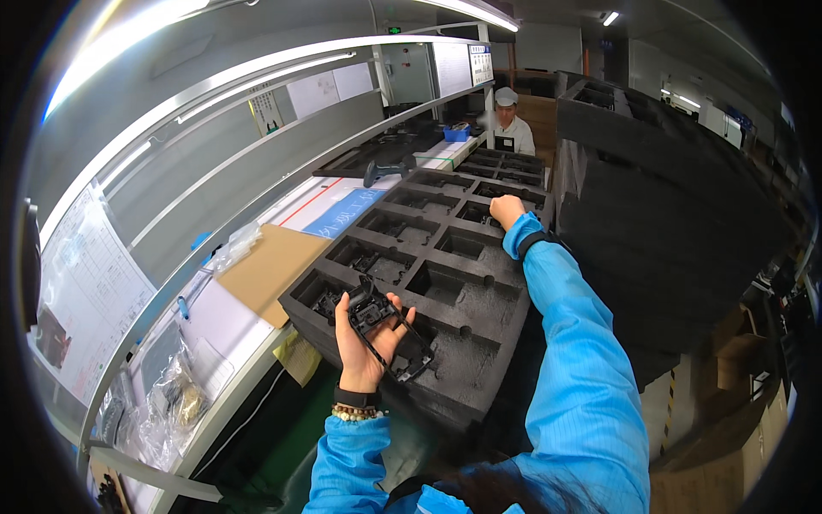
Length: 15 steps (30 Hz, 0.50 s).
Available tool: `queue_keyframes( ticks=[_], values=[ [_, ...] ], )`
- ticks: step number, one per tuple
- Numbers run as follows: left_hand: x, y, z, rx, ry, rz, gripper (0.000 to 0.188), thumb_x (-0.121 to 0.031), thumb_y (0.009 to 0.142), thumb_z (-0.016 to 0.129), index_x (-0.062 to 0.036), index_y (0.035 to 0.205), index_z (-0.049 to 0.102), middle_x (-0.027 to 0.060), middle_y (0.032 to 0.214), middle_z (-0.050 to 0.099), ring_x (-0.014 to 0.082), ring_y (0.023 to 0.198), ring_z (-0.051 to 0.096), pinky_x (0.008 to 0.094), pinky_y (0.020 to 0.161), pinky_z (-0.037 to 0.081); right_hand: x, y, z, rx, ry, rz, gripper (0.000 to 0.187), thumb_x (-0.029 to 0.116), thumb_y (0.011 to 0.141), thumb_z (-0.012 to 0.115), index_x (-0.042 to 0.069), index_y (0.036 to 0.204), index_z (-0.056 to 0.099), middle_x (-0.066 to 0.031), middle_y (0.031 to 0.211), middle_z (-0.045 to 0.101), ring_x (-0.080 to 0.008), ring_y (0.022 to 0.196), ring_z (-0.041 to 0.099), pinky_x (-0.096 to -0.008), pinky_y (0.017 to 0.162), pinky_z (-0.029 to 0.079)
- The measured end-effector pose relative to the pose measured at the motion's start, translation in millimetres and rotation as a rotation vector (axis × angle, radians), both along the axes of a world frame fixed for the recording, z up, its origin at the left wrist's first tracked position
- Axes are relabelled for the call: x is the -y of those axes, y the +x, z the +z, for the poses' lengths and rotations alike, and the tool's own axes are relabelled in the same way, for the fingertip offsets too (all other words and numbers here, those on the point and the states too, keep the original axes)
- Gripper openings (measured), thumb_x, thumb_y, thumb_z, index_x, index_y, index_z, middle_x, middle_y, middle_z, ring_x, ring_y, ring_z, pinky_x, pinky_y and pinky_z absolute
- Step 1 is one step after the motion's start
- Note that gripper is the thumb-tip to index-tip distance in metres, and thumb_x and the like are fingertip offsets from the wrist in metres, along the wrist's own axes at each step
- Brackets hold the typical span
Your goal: Picking plastic frames/casings from a foam tray and stacking them.
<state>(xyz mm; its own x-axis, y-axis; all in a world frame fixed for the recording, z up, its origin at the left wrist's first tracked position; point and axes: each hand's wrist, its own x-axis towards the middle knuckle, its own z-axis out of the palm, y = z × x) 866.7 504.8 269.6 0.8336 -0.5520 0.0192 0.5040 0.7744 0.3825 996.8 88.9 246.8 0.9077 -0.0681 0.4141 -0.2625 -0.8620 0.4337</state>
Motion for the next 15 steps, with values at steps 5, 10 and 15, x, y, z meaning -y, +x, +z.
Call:
queue_keyframes(
  ticks=[5,10,15],
  values=[
    [-1,2,0,0.011,0.009,-0.021,0.049,-0.046,0.093,0.048,0.0015,0.104,0.051,0.0157,0.100,0.057,0.0256,0.099,0.057,0.0522,0.096,0.045,-14,-5,16,-0.018,-0.023,-0.040,0.014,0.008,0.081,0.059,0.006,0.089,0.071,-0.0113,0.089,0.071,-0.0270,0.086,0.070,-0.0377,0.072,0.057],
    [-1,8,-10,0.022,-0.042,-0.060,0.049,-0.046,0.093,0.048,0.0014,0.105,0.050,0.0150,0.099,0.057,0.0258,0.096,0.058,0.0493,0.089,0.050,-16,-34,31,-0.064,0.513,-0.107,0.037,0.030,0.075,0.065,0.014,0.109,0.065,-0.0146,0.111,0.065,-0.0339,0.104,0.062,-0.0441,0.084,0.051],
    [9,15,-14,0.005,0.036,-0.052,0.056,-0.051,0.091,0.052,0.0044,0.098,0.059,0.0135,0.092,0.063,0.0244,0.083,0.062,0.0398,0.076,0.055,0,-46,46,-0.049,0.640,-0.222,0.032,0.025,0.071,0.065,0.014,0.100,0.072,-0.0124,0.103,0.069,-0.0325,0.096,0.065,-0.0441,0.083,0.051]
  ],
)
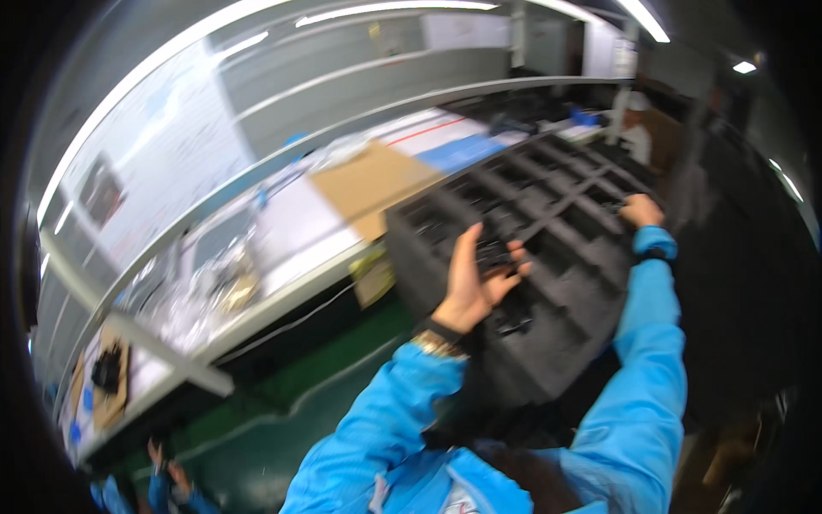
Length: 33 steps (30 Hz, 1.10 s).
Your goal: Picking plastic frames/casings from a foam tray and stacking them.
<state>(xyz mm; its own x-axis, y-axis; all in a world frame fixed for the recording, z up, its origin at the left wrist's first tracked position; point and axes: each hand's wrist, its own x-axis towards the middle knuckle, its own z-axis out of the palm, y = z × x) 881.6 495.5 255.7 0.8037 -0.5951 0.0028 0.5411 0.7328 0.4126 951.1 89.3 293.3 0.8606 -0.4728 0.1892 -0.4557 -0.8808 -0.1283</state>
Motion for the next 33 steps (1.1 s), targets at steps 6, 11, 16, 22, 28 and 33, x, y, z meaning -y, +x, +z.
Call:
queue_keyframes(
  ticks=[6,11,16,22,28,33],
  values=[
    [4,5,-8,0.031,0.017,0.072,0.064,-0.063,0.086,0.052,0.0001,0.092,0.061,0.0089,0.085,0.062,0.0185,0.080,0.061,0.0354,0.072,0.054,21,16,-1,0.145,0.026,0.002,0.039,0.026,0.075,0.057,0.010,0.109,0.067,-0.0188,0.107,0.066,-0.0353,0.102,0.063,-0.0445,0.086,0.048],
    [5,10,-11,0.030,0.025,0.086,0.066,-0.067,0.083,0.053,-0.0014,0.088,0.060,0.0069,0.083,0.061,0.0167,0.078,0.060,0.0346,0.071,0.053,-33,5,60,0.418,0.004,0.054,0.056,0.034,0.084,0.049,0.005,0.132,0.051,-0.0229,0.122,0.059,-0.0422,0.114,0.053,-0.0458,0.092,0.043],
    [-54,-30,-5,0.018,-0.224,0.024,0.065,-0.064,0.089,0.048,-0.0022,0.104,0.056,0.0114,0.100,0.062,0.0204,0.085,0.059,0.0379,0.074,0.051,-213,-119,71,0.512,0.813,0.621,0.023,0.030,0.097,0.052,0.008,0.104,0.055,0.0083,0.069,0.036,-0.0008,0.055,0.027,-0.0202,0.048,0.019],
    [-169,-144,-42,0.040,-0.147,0.043,0.098,-0.083,0.078,0.028,-0.0113,0.144,0.032,0.0156,0.117,0.061,0.0228,0.089,0.060,0.0437,0.078,0.052,-297,-285,-8,0.478,0.973,0.766,0.054,0.041,0.098,0.050,-0.006,0.124,0.050,-0.0013,0.086,0.055,-0.0047,0.067,0.053,-0.0196,0.059,0.041],
    [-211,-206,-45,0.121,0.151,0.351,0.112,-0.091,0.070,0.021,-0.0114,0.149,0.022,0.0245,0.122,0.056,0.0276,0.084,0.063,0.0438,0.073,0.055,-394,-293,-55,0.362,1.710,0.777,0.034,0.021,0.099,0.050,-0.003,0.122,0.041,-0.0002,0.081,0.049,-0.0022,0.061,0.039,-0.0190,0.054,0.032],
    [-219,-225,-45,0.017,0.000,0.426,0.104,-0.087,0.077,0.014,-0.0126,0.150,0.020,0.0223,0.135,0.047,0.0272,0.091,0.062,0.0453,0.076,0.052,-423,-281,-84,0.149,1.770,0.796,0.028,0.016,0.100,0.047,-0.002,0.121,0.042,-0.0052,0.085,0.054,-0.0020,0.059,0.040,-0.0183,0.052,0.033]
  ],
)
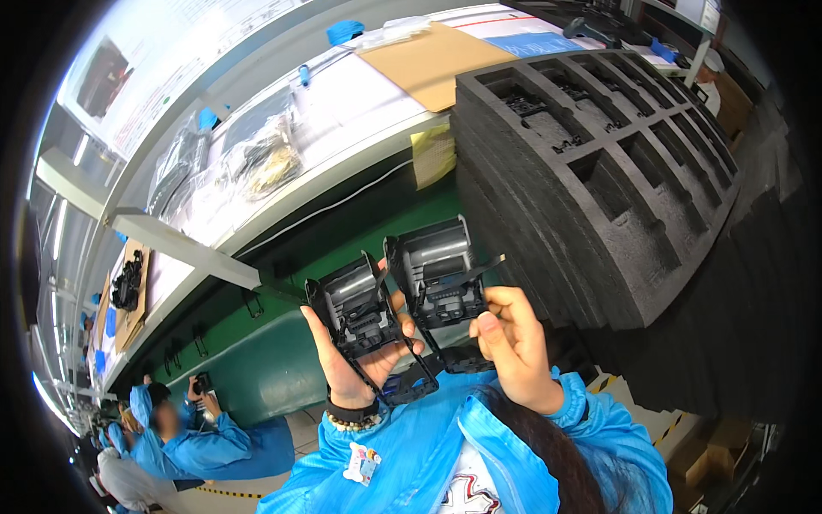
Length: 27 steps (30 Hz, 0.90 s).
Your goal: Picking plastic frames/casings from a foam tray and stacking them.
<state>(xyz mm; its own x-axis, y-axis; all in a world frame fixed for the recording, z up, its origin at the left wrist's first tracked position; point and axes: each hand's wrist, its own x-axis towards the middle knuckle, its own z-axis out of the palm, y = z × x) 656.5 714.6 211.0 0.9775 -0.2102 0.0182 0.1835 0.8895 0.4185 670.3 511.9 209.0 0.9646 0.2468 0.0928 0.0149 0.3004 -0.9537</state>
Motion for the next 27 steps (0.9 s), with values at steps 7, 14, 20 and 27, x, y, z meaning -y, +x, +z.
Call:
queue_keyframes(
  ticks=[7,14,20,27],
  values=[
    [-11,-25,-16,-0.076,-0.010,0.112,0.099,-0.083,0.082,0.016,-0.0101,0.149,0.023,0.0168,0.125,0.056,0.0275,0.092,0.062,0.0468,0.076,0.051,-14,-2,-16,-0.047,0.008,0.111,0.027,0.016,0.100,0.047,-0.002,0.121,0.043,-0.0056,0.089,0.055,-0.0020,0.060,0.040,-0.0190,0.052,0.034],
    [-11,-34,-17,-0.108,-0.013,0.169,0.098,-0.082,0.083,0.015,-0.0106,0.149,0.024,0.0161,0.120,0.059,0.0278,0.092,0.062,0.0471,0.076,0.051,-16,0,-19,-0.014,-0.003,0.166,0.025,0.015,0.100,0.048,-0.001,0.119,0.044,-0.0035,0.087,0.054,-0.0044,0.059,0.042,-0.0207,0.053,0.036],
    [-7,-39,-9,-0.110,0.035,0.167,0.098,-0.083,0.082,0.012,-0.0130,0.150,0.022,0.0189,0.128,0.053,0.0274,0.094,0.061,0.0469,0.080,0.050,-14,-3,-24,-0.045,0.005,0.166,0.025,0.017,0.100,0.049,-0.001,0.117,0.044,-0.0023,0.075,0.051,-0.0061,0.058,0.044,-0.0213,0.050,0.035],
    [-7,-47,-5,-0.055,0.059,0.161,0.097,-0.082,0.082,0.012,-0.0132,0.150,0.020,0.0205,0.132,0.050,0.0278,0.092,0.061,0.0463,0.081,0.050,-15,-9,-26,0.041,0.009,0.157,0.022,0.015,0.100,0.048,-0.001,0.113,0.044,-0.0055,0.083,0.052,-0.0073,0.059,0.047,-0.0215,0.050,0.038]
  ],
)
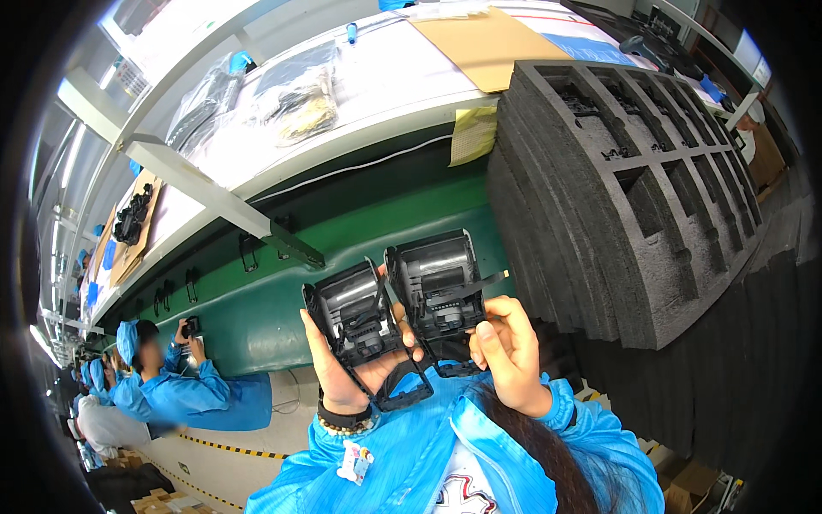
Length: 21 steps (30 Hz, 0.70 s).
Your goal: Picking plastic frames/casings from a foam tray and stacking them.
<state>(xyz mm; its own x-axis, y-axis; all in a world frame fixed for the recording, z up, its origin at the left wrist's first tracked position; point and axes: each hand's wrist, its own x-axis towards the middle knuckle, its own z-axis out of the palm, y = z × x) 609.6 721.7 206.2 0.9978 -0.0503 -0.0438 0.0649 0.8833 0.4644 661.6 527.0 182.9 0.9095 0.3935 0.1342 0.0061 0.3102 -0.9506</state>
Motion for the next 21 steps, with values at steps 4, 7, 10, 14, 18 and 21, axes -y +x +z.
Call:
queue_keyframes(
  ticks=[4,7,10,14,18,21],
  values=[
    [5.3,-2.0,7.9,-0.112,0.108,0.127,0.094,-0.078,0.086,0.017,-0.0059,0.145,0.030,0.0162,0.100,0.058,0.0294,0.081,0.060,0.0481,0.070,0.050,1.6,-2.0,-2.7,0.066,0.050,-0.007,0.021,0.014,0.099,0.048,-0.003,0.112,0.043,-0.0084,0.095,0.050,-0.0083,0.063,0.049,-0.0225,0.053,0.040],
    [7.5,-3.5,8.9,-0.078,0.126,0.142,0.095,-0.077,0.086,0.018,-0.0035,0.145,0.030,0.0190,0.099,0.058,0.0308,0.082,0.061,0.0484,0.070,0.051,0.5,-5.5,-1.2,0.080,0.063,-0.029,0.022,0.012,0.098,0.047,-0.003,0.113,0.042,-0.0092,0.099,0.049,-0.0093,0.065,0.049,-0.0234,0.056,0.041],
    [8.2,-5.3,10.8,-0.025,0.135,0.137,0.094,-0.077,0.087,0.017,-0.0032,0.145,0.030,0.0190,0.099,0.058,0.0303,0.081,0.061,0.0475,0.070,0.050,0.6,-6.1,-2.1,0.096,0.082,-0.022,0.022,0.012,0.099,0.045,-0.004,0.114,0.041,-0.0095,0.099,0.048,-0.0095,0.066,0.049,-0.0236,0.057,0.042],
    [7.0,-5.2,11.2,-0.109,0.042,0.123,0.094,-0.077,0.087,0.016,-0.0038,0.146,0.029,0.0171,0.100,0.058,0.0291,0.083,0.061,0.0464,0.073,0.050,-0.8,-3.0,-1.2,0.081,0.061,-0.002,0.021,0.011,0.099,0.044,-0.004,0.114,0.042,-0.0096,0.099,0.049,-0.0097,0.066,0.048,-0.0237,0.058,0.042],
    [6.0,-3.9,13.3,-0.196,0.016,0.110,0.093,-0.076,0.088,0.016,-0.0057,0.146,0.029,0.0151,0.105,0.059,0.0271,0.085,0.060,0.0461,0.078,0.048,0.1,-0.9,-2.8,0.058,0.060,0.021,0.020,0.010,0.099,0.043,-0.003,0.114,0.042,-0.0107,0.098,0.051,-0.0113,0.065,0.051,-0.0251,0.057,0.045],
    [4.8,-1.7,10.7,-0.222,0.005,0.100,0.091,-0.076,0.088,0.017,-0.0076,0.146,0.030,0.0155,0.112,0.060,0.0256,0.085,0.059,0.0454,0.080,0.047,-1.6,0.2,1.4,-0.004,0.079,0.046,0.020,0.010,0.100,0.043,-0.003,0.115,0.042,-0.0112,0.095,0.053,-0.0130,0.066,0.055,-0.0269,0.058,0.048]
  ],
)
